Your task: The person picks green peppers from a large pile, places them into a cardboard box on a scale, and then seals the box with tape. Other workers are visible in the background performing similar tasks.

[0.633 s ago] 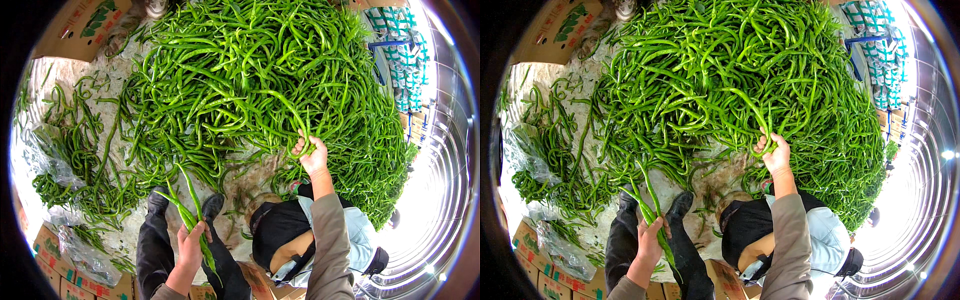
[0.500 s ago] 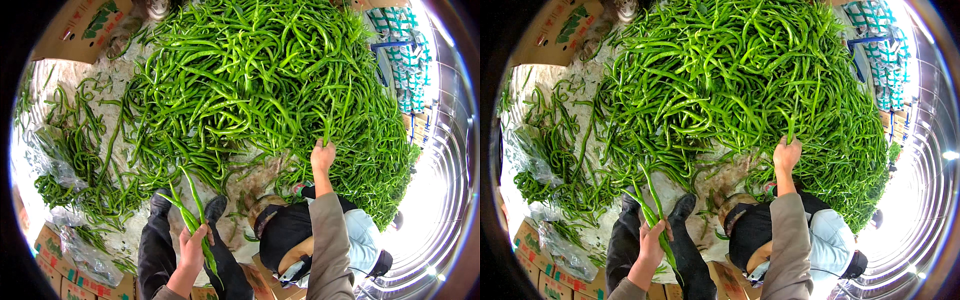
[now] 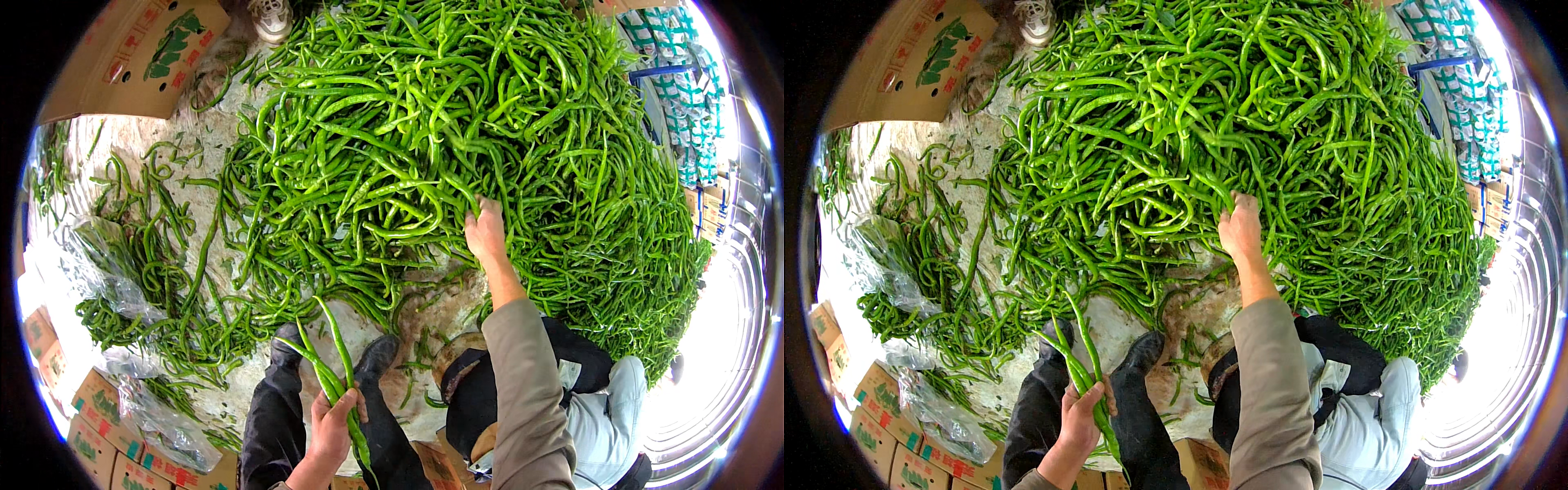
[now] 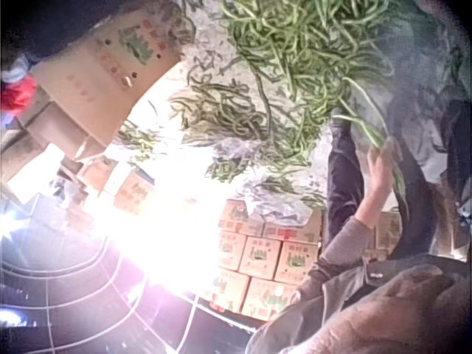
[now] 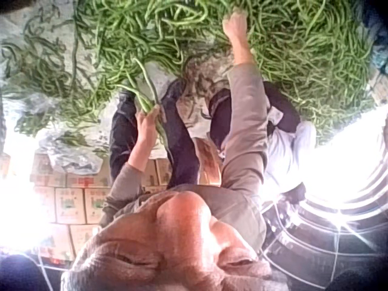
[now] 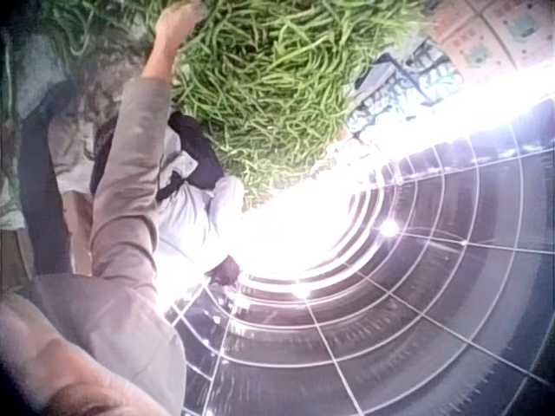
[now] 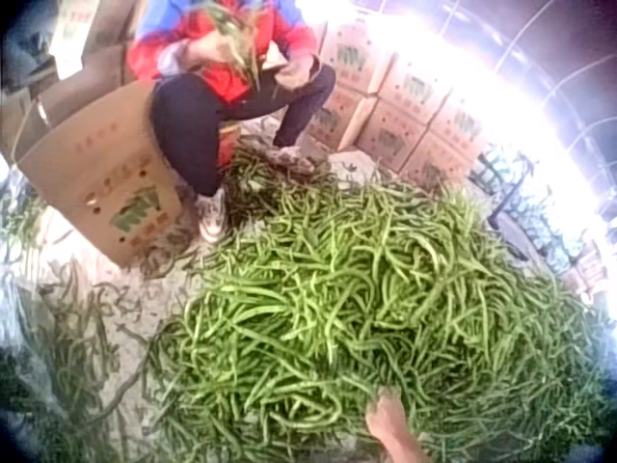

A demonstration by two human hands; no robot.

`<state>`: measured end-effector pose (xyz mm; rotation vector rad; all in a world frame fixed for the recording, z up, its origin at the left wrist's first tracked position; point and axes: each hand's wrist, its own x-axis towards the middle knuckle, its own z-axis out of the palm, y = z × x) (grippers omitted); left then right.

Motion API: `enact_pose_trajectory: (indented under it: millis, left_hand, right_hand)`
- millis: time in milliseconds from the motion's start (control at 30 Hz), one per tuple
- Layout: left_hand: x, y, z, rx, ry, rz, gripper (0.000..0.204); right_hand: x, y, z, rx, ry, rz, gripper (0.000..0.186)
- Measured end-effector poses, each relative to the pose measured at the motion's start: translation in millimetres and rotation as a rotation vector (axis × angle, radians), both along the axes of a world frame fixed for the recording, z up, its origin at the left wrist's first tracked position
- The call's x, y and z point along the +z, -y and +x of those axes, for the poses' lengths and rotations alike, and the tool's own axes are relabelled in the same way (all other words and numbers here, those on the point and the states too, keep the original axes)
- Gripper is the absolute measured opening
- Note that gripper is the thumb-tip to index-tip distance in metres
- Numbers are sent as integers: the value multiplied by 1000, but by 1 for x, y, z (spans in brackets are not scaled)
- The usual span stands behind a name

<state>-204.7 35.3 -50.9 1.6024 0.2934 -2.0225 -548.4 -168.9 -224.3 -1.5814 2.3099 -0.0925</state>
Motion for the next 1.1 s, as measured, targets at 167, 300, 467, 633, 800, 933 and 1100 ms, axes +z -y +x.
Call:
enact_pose_trajectory:
  millis: [167,300,467,633,800,933,1100]
  left_hand:
    - [-2,2,1,7,31,8,16]
    - [-1,8,0,57,45,30,16]
    - [-2,16,-5,47,28,50,17]
    - [-1,15,-5,72,57,43,16]
    - [-4,18,-7,58,42,57,16]
    - [-6,15,-7,70,45,48,16]
    - [-2,18,-5,59,59,63,16]
  right_hand:
    - [31,2,12,-168,289,-65,41]
    - [52,-20,-46,-629,176,-390,50]
    - [59,-72,-188,-991,120,-518,63]
    - [78,-31,-106,-470,-230,-535,43]
    - [64,6,-35,-376,348,-401,26]
    - [31,31,26,-497,515,-114,28]
    - [-18,56,35,-359,309,-19,31]
